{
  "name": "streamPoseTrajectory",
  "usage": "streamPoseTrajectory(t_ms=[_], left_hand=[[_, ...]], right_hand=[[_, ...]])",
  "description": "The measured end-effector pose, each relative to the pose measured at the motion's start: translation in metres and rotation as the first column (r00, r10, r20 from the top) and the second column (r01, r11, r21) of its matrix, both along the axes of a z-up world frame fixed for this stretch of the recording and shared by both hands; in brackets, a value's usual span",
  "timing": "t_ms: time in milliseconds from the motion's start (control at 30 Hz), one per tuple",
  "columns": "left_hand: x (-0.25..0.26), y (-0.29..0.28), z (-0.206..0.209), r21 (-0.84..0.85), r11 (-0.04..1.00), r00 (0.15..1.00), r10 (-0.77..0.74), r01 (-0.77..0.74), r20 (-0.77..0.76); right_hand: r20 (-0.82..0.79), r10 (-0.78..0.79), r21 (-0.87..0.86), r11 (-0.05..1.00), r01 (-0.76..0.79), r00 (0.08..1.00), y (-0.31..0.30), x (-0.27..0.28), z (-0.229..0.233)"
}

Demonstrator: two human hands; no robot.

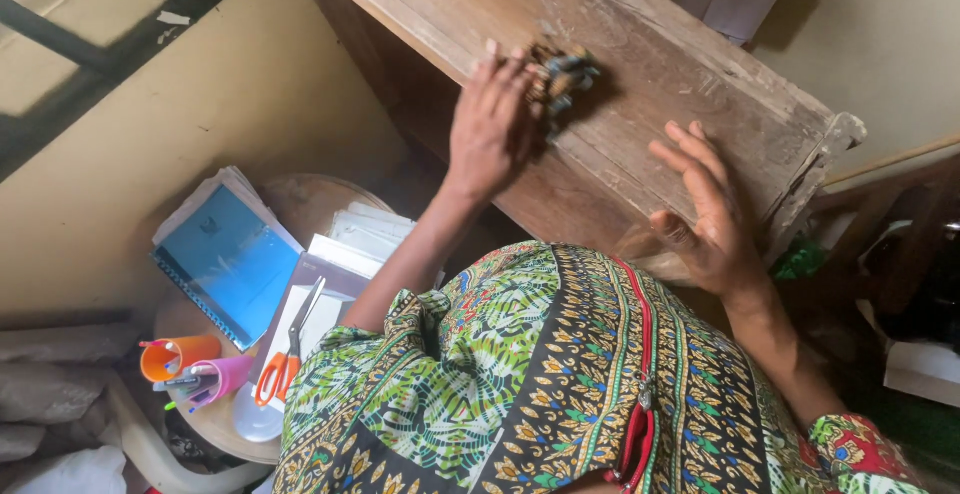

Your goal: Cleaning a wooden shelf with a cloth and organizing papers and a small white box.

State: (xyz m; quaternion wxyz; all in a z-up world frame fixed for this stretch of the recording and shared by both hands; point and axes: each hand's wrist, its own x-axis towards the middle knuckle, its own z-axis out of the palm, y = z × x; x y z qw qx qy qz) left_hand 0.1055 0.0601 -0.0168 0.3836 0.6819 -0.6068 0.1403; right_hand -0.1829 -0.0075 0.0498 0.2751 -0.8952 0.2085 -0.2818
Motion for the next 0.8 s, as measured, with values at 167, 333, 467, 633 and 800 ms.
streamPoseTrajectory(t_ms=[167,333,467,633,800], left_hand=[[-0.064,0.007,0.003,0.026,0.978,0.977,-0.207,0.209,-0.045],[-0.111,0.016,0.012,0.080,0.887,0.891,-0.453,0.454,-0.028],[-0.105,0.013,0.017,0.045,0.695,0.696,-0.718,0.718,-0.008],[-0.060,-0.005,0.005,0.164,0.721,0.680,-0.691,0.674,0.244],[0.006,-0.025,0.024,0.221,0.884,0.852,-0.460,0.412,0.251]], right_hand=[[0.144,-0.009,0.147,0.989,-0.013,0.990,-0.002,-0.005,-0.011],[0.274,0.022,0.258,0.961,-0.096,0.962,-0.006,-0.012,-0.024],[0.364,-0.056,0.282,0.958,-0.053,0.930,-0.009,-0.014,-0.030],[0.392,-0.102,0.338,0.940,-0.040,0.914,-0.010,-0.015,-0.033],[0.371,-0.106,0.316,0.948,-0.018,0.923,-0.007,-0.016,-0.026]])
